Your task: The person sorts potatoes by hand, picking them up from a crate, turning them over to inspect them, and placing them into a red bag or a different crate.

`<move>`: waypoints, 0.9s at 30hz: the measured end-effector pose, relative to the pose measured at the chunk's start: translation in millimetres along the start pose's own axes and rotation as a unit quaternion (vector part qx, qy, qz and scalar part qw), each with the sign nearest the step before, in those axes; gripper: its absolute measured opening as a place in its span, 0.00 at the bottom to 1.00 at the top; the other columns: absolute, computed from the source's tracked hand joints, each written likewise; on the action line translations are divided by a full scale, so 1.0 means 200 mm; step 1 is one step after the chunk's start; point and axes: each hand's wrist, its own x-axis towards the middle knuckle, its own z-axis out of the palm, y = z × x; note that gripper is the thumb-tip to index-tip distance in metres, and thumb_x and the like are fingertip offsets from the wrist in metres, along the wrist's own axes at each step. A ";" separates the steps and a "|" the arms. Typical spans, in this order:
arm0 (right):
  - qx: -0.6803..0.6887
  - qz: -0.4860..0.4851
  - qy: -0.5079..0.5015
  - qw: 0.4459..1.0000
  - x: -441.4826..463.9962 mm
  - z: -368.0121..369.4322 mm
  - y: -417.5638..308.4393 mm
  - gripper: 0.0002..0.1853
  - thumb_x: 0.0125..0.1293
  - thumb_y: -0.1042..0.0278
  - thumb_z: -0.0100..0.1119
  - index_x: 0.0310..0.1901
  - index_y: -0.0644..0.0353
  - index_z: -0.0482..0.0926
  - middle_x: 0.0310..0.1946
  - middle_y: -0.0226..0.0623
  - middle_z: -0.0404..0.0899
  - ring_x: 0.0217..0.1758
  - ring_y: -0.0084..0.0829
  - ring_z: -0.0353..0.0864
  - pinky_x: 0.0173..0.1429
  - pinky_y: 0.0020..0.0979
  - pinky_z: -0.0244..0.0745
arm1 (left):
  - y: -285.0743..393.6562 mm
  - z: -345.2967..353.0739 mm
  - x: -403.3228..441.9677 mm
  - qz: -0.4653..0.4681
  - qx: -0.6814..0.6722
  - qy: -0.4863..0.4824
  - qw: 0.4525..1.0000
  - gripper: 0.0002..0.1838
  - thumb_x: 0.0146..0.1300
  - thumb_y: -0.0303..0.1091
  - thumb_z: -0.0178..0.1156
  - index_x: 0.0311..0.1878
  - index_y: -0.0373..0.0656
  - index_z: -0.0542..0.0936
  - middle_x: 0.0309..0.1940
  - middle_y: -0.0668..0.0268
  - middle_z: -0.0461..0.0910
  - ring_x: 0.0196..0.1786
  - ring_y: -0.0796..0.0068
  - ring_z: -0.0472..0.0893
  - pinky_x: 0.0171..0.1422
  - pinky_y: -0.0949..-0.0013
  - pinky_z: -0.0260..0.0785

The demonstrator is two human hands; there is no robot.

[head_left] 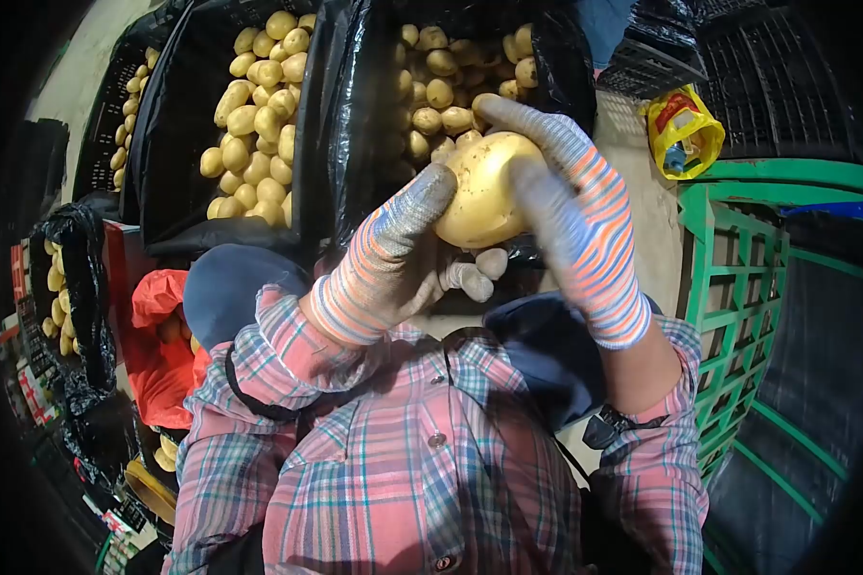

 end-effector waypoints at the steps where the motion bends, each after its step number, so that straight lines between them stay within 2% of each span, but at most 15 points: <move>1: 0.097 0.050 -0.028 0.994 0.00 -0.01 0.02 0.19 0.70 0.56 0.50 0.47 0.66 0.80 0.42 0.50 0.79 0.47 0.39 0.80 0.53 0.33 0.72 | 0.00 0.01 0.00 -0.026 -0.028 0.007 0.999 0.32 0.68 0.48 0.56 0.69 0.44 0.58 0.50 0.54 0.75 0.38 0.64 0.84 0.35 0.70 0.82; 2: 0.181 0.155 -0.036 0.970 -0.01 -0.03 0.00 0.20 0.73 0.56 0.46 0.48 0.66 0.79 0.42 0.47 0.80 0.47 0.36 0.80 0.55 0.32 0.71 | 0.00 0.04 -0.01 -0.011 0.041 0.060 0.997 0.37 0.64 0.51 0.60 0.69 0.42 0.58 0.52 0.54 0.74 0.38 0.65 0.83 0.37 0.70 0.81; 3: 0.181 0.153 -0.037 0.971 0.00 -0.03 0.00 0.20 0.73 0.56 0.46 0.48 0.66 0.79 0.42 0.47 0.80 0.47 0.36 0.80 0.55 0.32 0.71 | 0.00 0.04 0.00 -0.010 0.042 0.059 0.997 0.37 0.64 0.51 0.60 0.69 0.42 0.58 0.52 0.54 0.74 0.38 0.65 0.83 0.37 0.70 0.81; 5: 0.158 0.110 -0.019 0.981 0.00 -0.02 0.03 0.22 0.76 0.55 0.40 0.48 0.66 0.80 0.46 0.45 0.79 0.49 0.33 0.79 0.55 0.30 0.71 | 0.01 0.04 0.03 0.086 0.216 0.012 0.973 0.43 0.57 0.52 0.67 0.68 0.40 0.60 0.53 0.55 0.73 0.43 0.68 0.82 0.38 0.71 0.80; 6: 0.109 0.081 -0.046 0.990 -0.01 -0.04 0.05 0.25 0.74 0.49 0.41 0.55 0.63 0.76 0.52 0.43 0.77 0.53 0.32 0.77 0.57 0.30 0.71 | 0.06 0.10 0.00 0.109 0.329 0.062 0.936 0.47 0.49 0.49 0.73 0.68 0.38 0.60 0.56 0.57 0.71 0.52 0.68 0.78 0.49 0.68 0.77; 7: 0.108 0.077 -0.050 0.990 -0.02 -0.04 0.03 0.25 0.74 0.49 0.41 0.55 0.63 0.76 0.52 0.43 0.77 0.53 0.32 0.77 0.57 0.30 0.71 | 0.03 0.08 0.04 0.220 0.356 0.041 0.907 0.49 0.46 0.43 0.75 0.68 0.39 0.60 0.58 0.57 0.69 0.59 0.66 0.73 0.60 0.65 0.71; 9: 0.252 0.188 -0.107 0.943 -0.04 -0.04 -0.04 0.31 0.71 0.42 0.44 0.64 0.61 0.68 0.58 0.40 0.73 0.56 0.32 0.75 0.58 0.31 0.71 | 0.04 0.08 0.03 0.267 0.411 0.034 0.871 0.50 0.44 0.40 0.77 0.69 0.38 0.60 0.60 0.57 0.68 0.62 0.65 0.71 0.66 0.62 0.65; 10: 0.279 0.206 -0.126 0.929 -0.05 -0.04 -0.05 0.38 0.68 0.37 0.47 0.69 0.59 0.61 0.60 0.39 0.70 0.58 0.33 0.74 0.59 0.30 0.70 | 0.04 0.08 0.04 0.271 0.411 0.037 0.869 0.50 0.44 0.40 0.77 0.69 0.38 0.60 0.60 0.57 0.68 0.62 0.65 0.71 0.66 0.62 0.65; 15: 0.232 0.125 -0.124 0.957 -0.08 0.00 0.00 0.42 0.66 0.37 0.51 0.69 0.63 0.59 0.62 0.45 0.68 0.61 0.36 0.72 0.65 0.33 0.66 | 0.05 0.07 0.03 0.269 0.408 0.043 0.872 0.47 0.41 0.37 0.79 0.64 0.39 0.64 0.56 0.60 0.72 0.58 0.68 0.74 0.63 0.66 0.68; 16: 0.204 0.088 -0.114 0.968 -0.09 0.01 0.01 0.42 0.66 0.38 0.52 0.69 0.64 0.59 0.62 0.47 0.68 0.62 0.38 0.71 0.66 0.34 0.64 | 0.05 0.07 0.04 0.270 0.408 0.045 0.871 0.47 0.41 0.37 0.79 0.64 0.39 0.64 0.56 0.60 0.72 0.58 0.68 0.74 0.63 0.66 0.68; 19: 0.117 -0.012 -0.111 0.987 -0.09 0.04 0.04 0.42 0.63 0.43 0.58 0.69 0.67 0.59 0.62 0.51 0.67 0.65 0.43 0.68 0.68 0.37 0.61 | 0.06 0.07 0.05 0.314 0.352 0.064 0.879 0.24 0.63 0.48 0.61 0.53 0.37 0.74 0.46 0.62 0.78 0.50 0.70 0.78 0.57 0.69 0.71; 20: 0.092 -0.034 -0.107 0.989 -0.10 0.04 0.04 0.42 0.62 0.46 0.61 0.69 0.66 0.59 0.62 0.52 0.67 0.65 0.44 0.68 0.68 0.37 0.61 | 0.07 0.10 0.05 0.330 0.407 0.104 0.845 0.25 0.71 0.51 0.46 0.49 0.37 0.77 0.43 0.60 0.79 0.48 0.70 0.79 0.55 0.69 0.71; 23: 0.093 -0.037 -0.092 0.991 -0.11 0.05 0.03 0.44 0.57 0.51 0.67 0.69 0.66 0.58 0.61 0.51 0.68 0.63 0.44 0.70 0.67 0.38 0.62 | 0.10 0.12 0.03 0.284 0.390 0.110 0.869 0.25 0.72 0.51 0.43 0.51 0.37 0.77 0.44 0.59 0.80 0.47 0.70 0.80 0.55 0.69 0.71; 25: 0.144 0.003 -0.055 0.988 -0.11 0.05 0.01 0.46 0.55 0.51 0.69 0.70 0.66 0.58 0.59 0.49 0.70 0.61 0.44 0.72 0.66 0.38 0.64 | 0.09 0.16 0.02 0.340 0.566 0.103 0.744 0.22 0.70 0.49 0.49 0.51 0.37 0.76 0.49 0.58 0.79 0.49 0.70 0.79 0.56 0.68 0.71; 27: 0.136 -0.018 -0.025 0.990 -0.11 0.04 0.01 0.45 0.52 0.53 0.71 0.68 0.64 0.61 0.57 0.49 0.71 0.59 0.45 0.74 0.64 0.38 0.67 | 0.05 0.16 0.03 0.346 0.463 0.066 0.813 0.19 0.67 0.44 0.56 0.51 0.37 0.75 0.51 0.58 0.77 0.52 0.70 0.77 0.58 0.66 0.71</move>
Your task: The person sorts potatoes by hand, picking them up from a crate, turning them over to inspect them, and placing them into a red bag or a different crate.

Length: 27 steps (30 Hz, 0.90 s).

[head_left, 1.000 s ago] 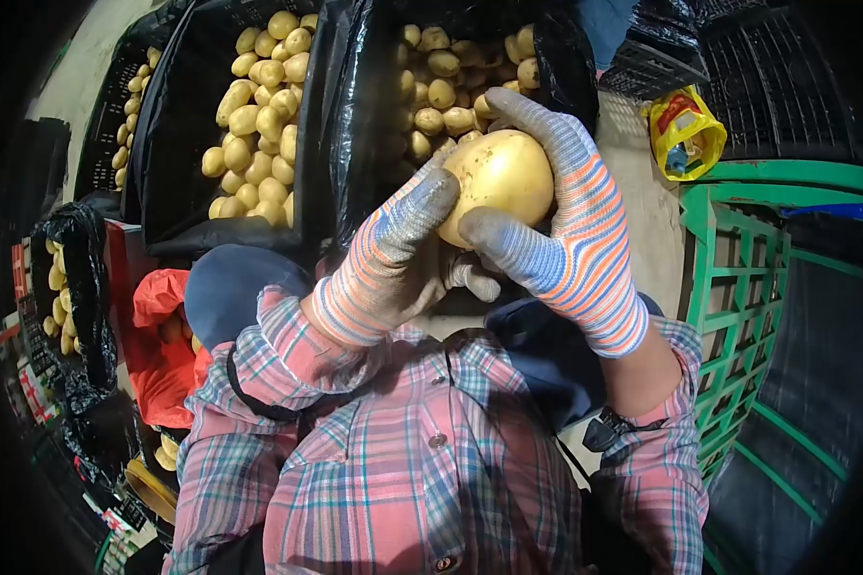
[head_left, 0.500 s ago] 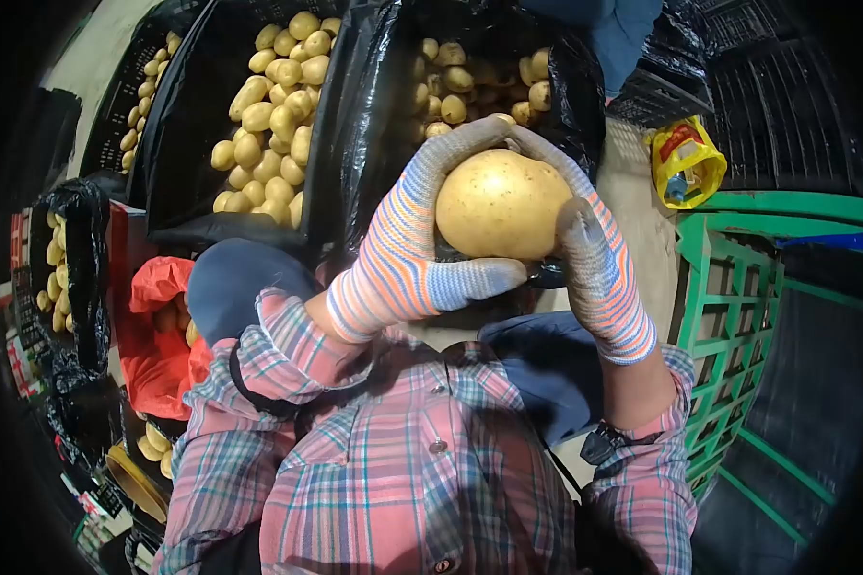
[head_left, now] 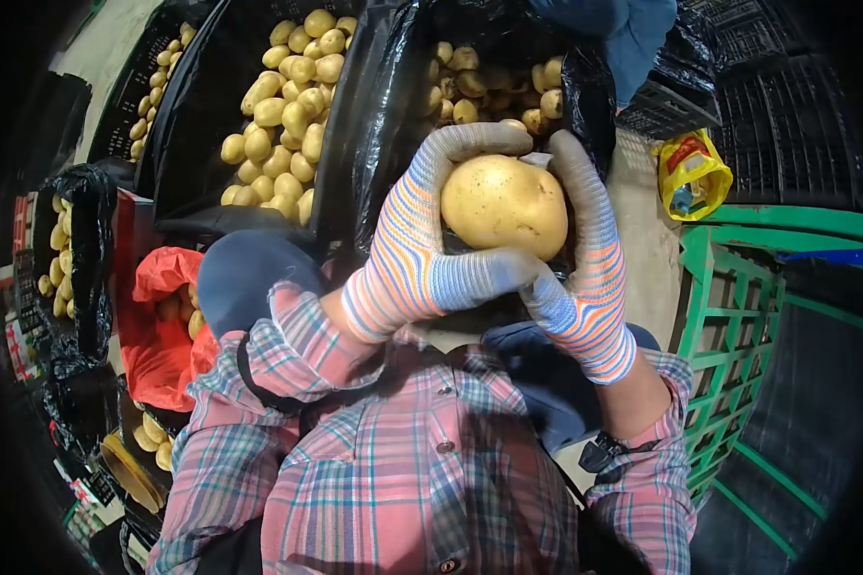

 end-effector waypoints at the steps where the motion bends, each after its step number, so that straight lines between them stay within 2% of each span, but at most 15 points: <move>1: -0.105 -0.043 -0.025 0.993 0.00 -0.02 -0.01 0.44 0.51 0.54 0.72 0.66 0.64 0.63 0.57 0.48 0.72 0.59 0.45 0.74 0.64 0.39 0.67 | -0.02 -0.01 0.00 -0.008 -0.027 0.000 1.000 0.19 0.65 0.42 0.58 0.51 0.37 0.75 0.52 0.58 0.76 0.53 0.70 0.76 0.59 0.66 0.70; 2: -0.209 -0.086 -0.052 0.973 0.01 -0.02 -0.02 0.42 0.49 0.55 0.72 0.65 0.63 0.65 0.56 0.48 0.72 0.59 0.46 0.73 0.64 0.39 0.68 | -0.04 -0.02 -0.01 -0.015 -0.055 0.001 0.998 0.18 0.64 0.39 0.61 0.51 0.36 0.75 0.53 0.58 0.75 0.55 0.71 0.75 0.60 0.65 0.70; 5: -0.217 -0.088 -0.063 0.970 0.00 0.01 -0.04 0.39 0.47 0.56 0.74 0.61 0.61 0.69 0.55 0.47 0.73 0.58 0.48 0.74 0.63 0.40 0.69 | -0.11 -0.04 0.02 -0.028 -0.182 0.055 0.981 0.15 0.71 0.41 0.50 0.43 0.36 0.77 0.47 0.56 0.78 0.53 0.67 0.76 0.63 0.64 0.66; 6: -0.221 -0.100 -0.078 0.967 0.01 0.02 -0.04 0.39 0.46 0.56 0.74 0.60 0.61 0.69 0.55 0.46 0.73 0.58 0.48 0.74 0.63 0.40 0.69 | -0.11 -0.04 0.01 -0.026 -0.181 0.058 0.981 0.15 0.71 0.41 0.50 0.43 0.36 0.77 0.47 0.56 0.78 0.53 0.67 0.76 0.63 0.64 0.66; 8: -0.211 -0.085 -0.071 0.971 0.02 0.03 -0.03 0.38 0.45 0.57 0.75 0.58 0.60 0.70 0.53 0.45 0.74 0.56 0.47 0.74 0.61 0.40 0.70 | -0.11 -0.04 0.01 -0.047 -0.175 0.065 0.981 0.20 0.74 0.47 0.41 0.42 0.38 0.73 0.49 0.54 0.76 0.53 0.64 0.76 0.60 0.62 0.70; 10: -0.155 -0.022 -0.070 0.985 0.01 0.04 -0.03 0.39 0.46 0.58 0.77 0.58 0.62 0.68 0.54 0.41 0.70 0.57 0.36 0.73 0.62 0.34 0.68 | -0.09 -0.03 0.00 -0.055 -0.167 0.076 0.981 0.20 0.74 0.47 0.42 0.40 0.38 0.73 0.48 0.55 0.75 0.52 0.65 0.76 0.59 0.64 0.69; 12: -0.146 -0.025 -0.041 0.988 0.00 0.05 -0.03 0.35 0.47 0.57 0.75 0.54 0.61 0.69 0.51 0.42 0.70 0.54 0.38 0.73 0.60 0.35 0.68 | -0.09 -0.03 -0.01 0.028 -0.021 0.058 0.998 0.21 0.75 0.47 0.41 0.38 0.38 0.73 0.46 0.57 0.74 0.49 0.66 0.75 0.57 0.66 0.68; 13: -0.133 -0.032 -0.015 0.990 0.00 0.06 -0.02 0.32 0.48 0.56 0.74 0.51 0.61 0.70 0.48 0.43 0.71 0.51 0.40 0.73 0.57 0.36 0.68 | -0.10 -0.03 -0.01 0.048 -0.014 0.056 0.997 0.17 0.73 0.43 0.44 0.36 0.39 0.73 0.43 0.58 0.73 0.47 0.68 0.74 0.56 0.67 0.68; 14: -0.114 -0.048 0.008 0.992 0.02 0.09 0.00 0.29 0.49 0.54 0.73 0.47 0.60 0.70 0.44 0.44 0.71 0.48 0.42 0.73 0.55 0.36 0.68 | -0.11 -0.07 0.00 0.095 0.086 0.024 0.991 0.12 0.70 0.38 0.49 0.35 0.40 0.74 0.42 0.58 0.73 0.47 0.68 0.74 0.55 0.66 0.68; 16: -0.063 0.012 0.024 0.998 0.02 0.08 0.02 0.29 0.58 0.41 0.62 0.45 0.62 0.70 0.40 0.40 0.69 0.44 0.35 0.70 0.52 0.34 0.67 | -0.09 -0.06 -0.01 0.142 0.175 0.003 0.974 0.10 0.67 0.36 0.52 0.32 0.43 0.76 0.40 0.59 0.75 0.44 0.65 0.75 0.53 0.66 0.68; 19: -0.057 0.100 -0.004 0.993 0.00 0.06 0.01 0.32 0.64 0.38 0.53 0.49 0.66 0.70 0.44 0.38 0.69 0.48 0.30 0.69 0.56 0.32 0.65 | -0.09 -0.05 -0.01 0.128 0.084 0.030 0.988 0.21 0.73 0.49 0.45 0.33 0.44 0.77 0.37 0.60 0.75 0.43 0.64 0.75 0.53 0.65 0.66; 20: -0.039 0.124 -0.019 0.991 -0.01 0.06 -0.01 0.32 0.64 0.38 0.52 0.49 0.66 0.69 0.44 0.38 0.69 0.50 0.30 0.69 0.58 0.32 0.64 | -0.09 -0.04 -0.01 0.117 0.036 0.039 0.992 0.15 0.70 0.41 0.49 0.33 0.40 0.76 0.35 0.60 0.73 0.43 0.62 0.72 0.54 0.63 0.64; 21: -0.031 0.137 -0.032 0.990 -0.02 0.05 -0.01 0.34 0.64 0.37 0.52 0.50 0.67 0.69 0.45 0.38 0.70 0.51 0.30 0.68 0.59 0.32 0.63 | -0.11 -0.05 -0.02 0.109 0.026 0.045 0.993 0.14 0.70 0.39 0.50 0.33 0.39 0.75 0.35 0.60 0.72 0.43 0.62 0.72 0.54 0.63 0.64; 24: 0.026 0.161 -0.043 0.986 -0.04 0.03 0.02 0.33 0.60 0.43 0.59 0.54 0.66 0.67 0.49 0.37 0.70 0.54 0.29 0.70 0.62 0.32 0.63 | -0.09 -0.05 -0.03 0.081 -0.014 0.032 0.996 0.13 0.69 0.38 0.49 0.34 0.38 0.75 0.35 0.58 0.72 0.43 0.59 0.72 0.54 0.63 0.64; 27: 0.056 0.179 -0.079 0.979 -0.06 0.00 0.06 0.35 0.57 0.45 0.63 0.56 0.64 0.65 0.50 0.37 0.70 0.55 0.28 0.69 0.63 0.32 0.63 | -0.08 -0.08 -0.04 0.172 0.095 -0.005 0.981 0.11 0.67 0.35 0.49 0.36 0.38 0.76 0.37 0.55 0.72 0.45 0.54 0.71 0.54 0.60 0.64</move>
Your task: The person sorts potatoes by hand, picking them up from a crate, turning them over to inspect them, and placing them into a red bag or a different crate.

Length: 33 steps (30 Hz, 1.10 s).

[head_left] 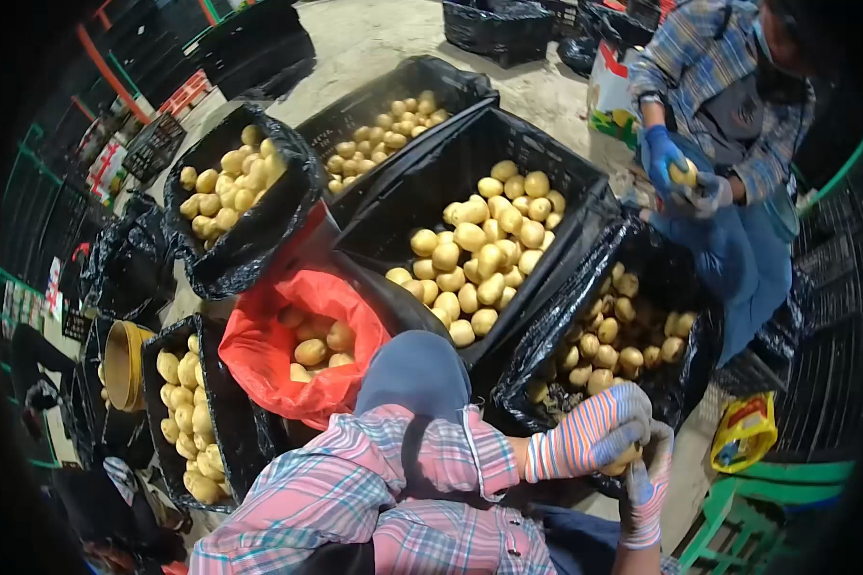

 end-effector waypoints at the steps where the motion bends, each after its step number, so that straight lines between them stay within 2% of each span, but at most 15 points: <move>1: 0.018 0.006 -0.005 1.000 0.00 0.00 0.01 0.34 0.56 0.47 0.64 0.56 0.63 0.65 0.50 0.37 0.70 0.55 0.28 0.69 0.63 0.32 0.63 | 0.02 -0.02 0.01 0.018 0.029 -0.017 0.999 0.11 0.67 0.35 0.49 0.38 0.37 0.76 0.37 0.55 0.72 0.44 0.52 0.71 0.53 0.58 0.64; 7: 0.067 0.036 -0.013 0.997 0.03 0.06 -0.02 0.35 0.56 0.53 0.66 0.60 0.60 0.63 0.55 0.37 0.68 0.59 0.30 0.68 0.66 0.33 0.61 | -0.04 -0.02 -0.02 0.035 0.074 0.000 0.997 0.10 0.68 0.35 0.49 0.38 0.38 0.75 0.36 0.55 0.72 0.42 0.55 0.72 0.51 0.60 0.65; 10: -0.121 -0.072 0.000 0.990 0.04 0.16 -0.05 0.38 0.57 0.54 0.61 0.65 0.65 0.60 0.60 0.45 0.66 0.64 0.36 0.65 0.69 0.35 0.59 | -0.07 0.00 -0.01 -0.214 -0.162 0.158 0.950 0.11 0.69 0.37 0.51 0.40 0.37 0.74 0.32 0.58 0.74 0.39 0.64 0.74 0.47 0.64 0.67; 11: -0.184 -0.096 -0.002 0.978 0.03 0.18 -0.08 0.38 0.56 0.58 0.60 0.65 0.67 0.59 0.60 0.47 0.66 0.65 0.38 0.65 0.70 0.36 0.59 | -0.07 -0.01 -0.01 -0.212 -0.163 0.161 0.950 0.11 0.69 0.37 0.51 0.40 0.37 0.74 0.32 0.58 0.74 0.39 0.64 0.74 0.47 0.64 0.67; 14: -0.166 -0.040 0.011 0.985 0.05 0.11 0.04 0.46 0.53 0.44 0.68 0.65 0.65 0.59 0.59 0.46 0.66 0.61 0.36 0.68 0.66 0.37 0.62 | -0.04 -0.04 -0.01 -0.153 0.058 0.095 0.982 0.08 0.67 0.34 0.53 0.40 0.38 0.73 0.34 0.63 0.73 0.39 0.70 0.73 0.46 0.65 0.67; 19: 0.200 0.085 -0.038 0.975 0.03 0.15 -0.05 0.45 0.55 0.38 0.66 0.65 0.61 0.61 0.52 0.41 0.72 0.48 0.33 0.77 0.44 0.33 0.78 | -0.08 -0.08 0.03 -0.170 -0.063 0.058 0.982 0.03 0.69 0.28 0.51 0.39 0.40 0.73 0.33 0.67 0.72 0.38 0.77 0.72 0.44 0.72 0.67; 21: 0.215 0.095 -0.049 0.971 0.02 0.11 0.02 0.42 0.58 0.36 0.60 0.64 0.59 0.63 0.50 0.41 0.73 0.41 0.32 0.77 0.37 0.34 0.77 | -0.04 -0.10 0.04 -0.178 -0.065 0.049 0.981 0.17 0.71 0.43 0.46 0.35 0.38 0.74 0.30 0.61 0.76 0.38 0.66 0.77 0.47 0.67 0.68; 23: 0.431 0.206 -0.147 0.866 -0.01 0.01 0.09 0.39 0.62 0.34 0.54 0.64 0.58 0.64 0.48 0.41 0.74 0.35 0.30 0.74 0.30 0.31 0.73 | -0.06 -0.09 0.02 -0.173 -0.127 0.051 0.975 0.18 0.71 0.45 0.46 0.38 0.38 0.75 0.33 0.61 0.76 0.41 0.65 0.76 0.50 0.65 0.68; 24: 0.517 0.191 -0.149 0.821 -0.01 0.04 0.08 0.40 0.62 0.32 0.52 0.64 0.58 0.64 0.51 0.46 0.74 0.35 0.38 0.75 0.36 0.38 0.73 | -0.05 -0.10 0.03 -0.105 -0.098 0.051 0.988 0.20 0.70 0.49 0.47 0.42 0.38 0.76 0.37 0.59 0.76 0.45 0.63 0.76 0.52 0.63 0.68; 27: 0.597 0.176 -0.131 0.771 0.00 0.06 0.11 0.40 0.62 0.32 0.51 0.65 0.56 0.64 0.53 0.44 0.73 0.36 0.37 0.75 0.37 0.38 0.73 | 0.03 -0.11 0.05 -0.025 -0.046 0.039 0.998 0.26 0.62 0.54 0.57 0.51 0.40 0.74 0.49 0.55 0.74 0.54 0.58 0.74 0.60 0.60 0.66; 28: 0.410 0.171 0.161 0.881 0.02 0.19 0.07 0.38 0.62 0.32 0.51 0.63 0.55 0.65 0.51 0.40 0.75 0.34 0.33 0.75 0.38 0.36 0.73 | 0.05 -0.11 0.06 0.031 0.042 0.005 0.999 0.27 0.59 0.53 0.61 0.52 0.40 0.74 0.50 0.55 0.73 0.55 0.58 0.74 0.60 0.60 0.66; 29: 0.395 0.161 0.070 0.902 0.02 0.16 0.12 0.37 0.62 0.31 0.51 0.62 0.54 0.67 0.48 0.37 0.76 0.32 0.31 0.75 0.37 0.34 0.73 | 0.05 -0.10 0.06 0.087 0.128 -0.028 0.988 0.28 0.56 0.51 0.64 0.52 0.40 0.74 0.52 0.54 0.73 0.56 0.57 0.74 0.61 0.60 0.65; 30: 0.372 0.143 -0.021 0.917 0.03 0.15 0.14 0.37 0.61 0.31 0.51 0.61 0.53 0.68 0.45 0.33 0.77 0.31 0.28 0.74 0.36 0.31 0.72 | 0.03 -0.09 0.05 0.037 0.092 -0.015 0.995 0.26 0.53 0.46 0.66 0.51 0.41 0.74 0.52 0.55 0.72 0.55 0.58 0.74 0.61 0.61 0.65; 31: 0.542 0.197 -0.139 0.805 0.05 0.11 0.13 0.36 0.61 0.31 0.52 0.60 0.52 0.69 0.42 0.30 0.77 0.29 0.27 0.72 0.35 0.30 0.71 | 0.02 -0.08 0.02 -0.065 0.012 -0.005 0.998 0.21 0.57 0.44 0.63 0.48 0.41 0.75 0.49 0.57 0.74 0.52 0.60 0.75 0.59 0.62 0.66; 33: 0.420 0.232 -0.069 0.875 0.02 0.15 0.07 0.34 0.61 0.31 0.51 0.59 0.48 0.70 0.38 0.26 0.74 0.28 0.24 0.69 0.31 0.27 0.64 | -0.02 -0.06 0.02 -0.186 -0.141 0.043 0.971 0.17 0.63 0.45 0.58 0.46 0.41 0.77 0.44 0.59 0.76 0.50 0.63 0.76 0.58 0.64 0.67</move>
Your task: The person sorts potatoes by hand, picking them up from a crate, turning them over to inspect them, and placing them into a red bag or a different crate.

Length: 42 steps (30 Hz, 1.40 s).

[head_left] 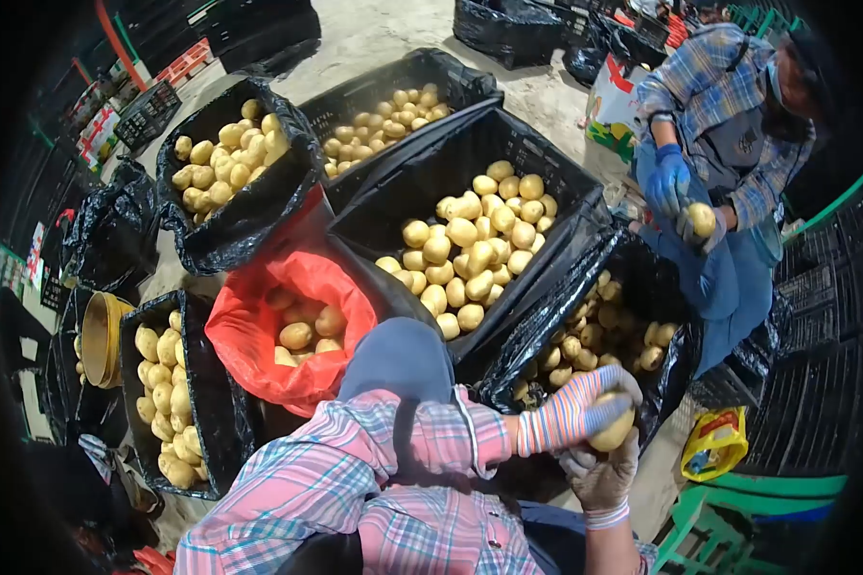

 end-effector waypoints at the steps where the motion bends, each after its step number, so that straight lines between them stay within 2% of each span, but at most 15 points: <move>1: -0.006 -0.002 0.004 1.000 0.01 0.04 0.00 0.33 0.63 0.32 0.50 0.60 0.49 0.69 0.39 0.27 0.75 0.29 0.24 0.69 0.31 0.28 0.65 | -0.02 0.00 0.01 0.003 -0.029 0.013 0.999 0.17 0.66 0.46 0.54 0.44 0.40 0.77 0.40 0.61 0.79 0.48 0.65 0.77 0.57 0.66 0.68; 4: 0.011 0.013 0.168 0.986 -0.02 0.22 -0.04 0.31 0.67 0.35 0.47 0.60 0.51 0.69 0.43 0.30 0.75 0.32 0.25 0.69 0.32 0.29 0.65 | 0.05 -0.09 0.06 0.130 0.242 0.001 0.962 0.15 0.66 0.45 0.52 0.44 0.43 0.79 0.39 0.60 0.81 0.46 0.63 0.80 0.53 0.63 0.70; 5: 0.058 0.024 0.049 0.997 -0.01 0.17 -0.04 0.31 0.67 0.36 0.47 0.60 0.53 0.69 0.42 0.32 0.75 0.31 0.25 0.70 0.31 0.29 0.66 | 0.04 -0.06 0.04 -0.009 -0.001 -0.002 1.000 0.17 0.69 0.45 0.50 0.47 0.41 0.78 0.41 0.58 0.81 0.46 0.65 0.81 0.53 0.65 0.72; 6: 0.097 0.029 -0.077 0.992 0.00 0.10 -0.03 0.31 0.68 0.36 0.46 0.60 0.54 0.69 0.42 0.34 0.75 0.31 0.26 0.70 0.31 0.29 0.66 | 0.02 -0.04 0.02 -0.133 -0.251 0.062 0.957 0.19 0.72 0.46 0.48 0.50 0.39 0.77 0.43 0.57 0.81 0.46 0.67 0.81 0.54 0.67 0.73; 12: 0.037 -0.036 -0.083 0.995 0.01 0.11 -0.05 0.40 0.64 0.26 0.40 0.61 0.55 0.68 0.42 0.39 0.76 0.26 0.24 0.70 0.26 0.24 0.63 | 0.03 0.03 -0.02 0.014 -0.078 -0.017 0.997 0.30 0.69 0.52 0.51 0.62 0.35 0.67 0.51 0.53 0.78 0.52 0.66 0.79 0.60 0.66 0.71; 16: -0.113 -0.043 0.040 0.992 0.03 0.10 -0.06 0.41 0.63 0.25 0.40 0.60 0.57 0.69 0.37 0.34 0.78 0.25 0.25 0.75 0.27 0.24 0.69 | 0.01 -0.04 -0.01 -0.069 -0.137 -0.011 0.988 0.33 0.65 0.53 0.57 0.63 0.37 0.64 0.52 0.50 0.77 0.52 0.63 0.79 0.59 0.65 0.71; 18: -0.260 -0.008 0.014 0.966 0.06 0.03 -0.10 0.36 0.69 0.34 0.40 0.58 0.63 0.71 0.39 0.36 0.78 0.29 0.21 0.75 0.32 0.21 0.71 | 0.02 -0.05 0.00 -0.165 -0.283 0.085 0.941 0.27 0.66 0.54 0.53 0.56 0.40 0.70 0.51 0.48 0.77 0.49 0.61 0.80 0.53 0.63 0.75; 20: -0.295 -0.017 0.010 0.955 0.06 0.06 -0.18 0.35 0.70 0.37 0.42 0.58 0.66 0.72 0.39 0.37 0.79 0.29 0.19 0.74 0.34 0.21 0.72 | -0.08 -0.19 0.07 -0.158 -0.335 0.137 0.919 0.26 0.66 0.56 0.52 0.51 0.40 0.72 0.47 0.50 0.78 0.46 0.59 0.80 0.51 0.62 0.77; 21: -0.310 -0.036 0.025 0.950 0.07 0.04 -0.20 0.34 0.70 0.37 0.42 0.57 0.65 0.72 0.39 0.37 0.79 0.29 0.19 0.74 0.35 0.21 0.73 | -0.07 -0.23 0.13 -0.172 -0.366 0.290 0.867 0.27 0.65 0.58 0.53 0.48 0.40 0.72 0.41 0.53 0.78 0.44 0.58 0.80 0.47 0.59 0.78; 23: -0.320 -0.071 0.053 0.943 0.08 -0.01 -0.25 0.33 0.70 0.38 0.43 0.58 0.63 0.72 0.39 0.37 0.78 0.31 0.19 0.74 0.35 0.22 0.73 | -0.09 -0.44 0.20 -0.131 -0.498 0.340 0.787 0.31 0.63 0.59 0.56 0.51 0.37 0.71 0.44 0.49 0.75 0.46 0.53 0.78 0.47 0.55 0.80; 28: -0.371 -0.087 0.122 0.916 0.16 -0.27 -0.37 0.28 0.72 0.44 0.45 0.56 0.63 0.73 0.39 0.35 0.78 0.33 0.19 0.75 0.37 0.20 0.72 | -0.04 -0.56 0.20 -0.092 -0.377 0.350 0.853 0.27 0.63 0.50 0.58 0.56 0.38 0.70 0.53 0.51 0.75 0.54 0.53 0.76 0.55 0.55 0.75; 32: -0.393 -0.041 0.147 0.907 0.41 -0.71 -0.34 0.21 0.71 0.53 0.50 0.56 0.59 0.75 0.39 0.28 0.77 0.37 0.20 0.76 0.42 0.23 0.74 | 0.01 -0.49 0.13 -0.132 -0.427 0.207 0.870 0.21 0.67 0.42 0.55 0.57 0.39 0.73 0.50 0.53 0.79 0.46 0.60 0.82 0.45 0.64 0.80; 34: -0.475 -0.007 0.187 0.860 0.61 -0.96 -0.28 0.19 0.69 0.55 0.52 0.53 0.59 0.78 0.38 0.34 0.80 0.37 0.24 0.78 0.44 0.26 0.75 | 0.01 -0.43 0.13 -0.134 -0.422 0.194 0.875 0.21 0.68 0.42 0.54 0.58 0.39 0.72 0.48 0.54 0.80 0.41 0.62 0.83 0.41 0.67 0.81; 36: -0.697 -0.012 0.165 0.697 0.79 -1.12 -0.22 0.21 0.64 0.56 0.54 0.53 0.61 0.78 0.41 0.46 0.82 0.44 0.35 0.81 0.51 0.32 0.75 | -0.01 -0.40 0.13 -0.146 -0.407 0.185 0.883 0.21 0.68 0.43 0.54 0.58 0.39 0.72 0.47 0.54 0.80 0.41 0.63 0.83 0.40 0.67 0.80; 42: -0.778 0.089 0.248 0.571 1.19 -1.30 0.13 0.38 0.52 0.53 0.66 0.62 0.65 0.67 0.56 0.57 0.72 0.62 0.50 0.71 0.64 0.39 0.68 | -0.05 -0.28 0.15 -0.203 -0.344 0.201 0.894 0.24 0.69 0.44 0.53 0.60 0.37 0.68 0.44 0.55 0.80 0.37 0.66 0.83 0.37 0.69 0.79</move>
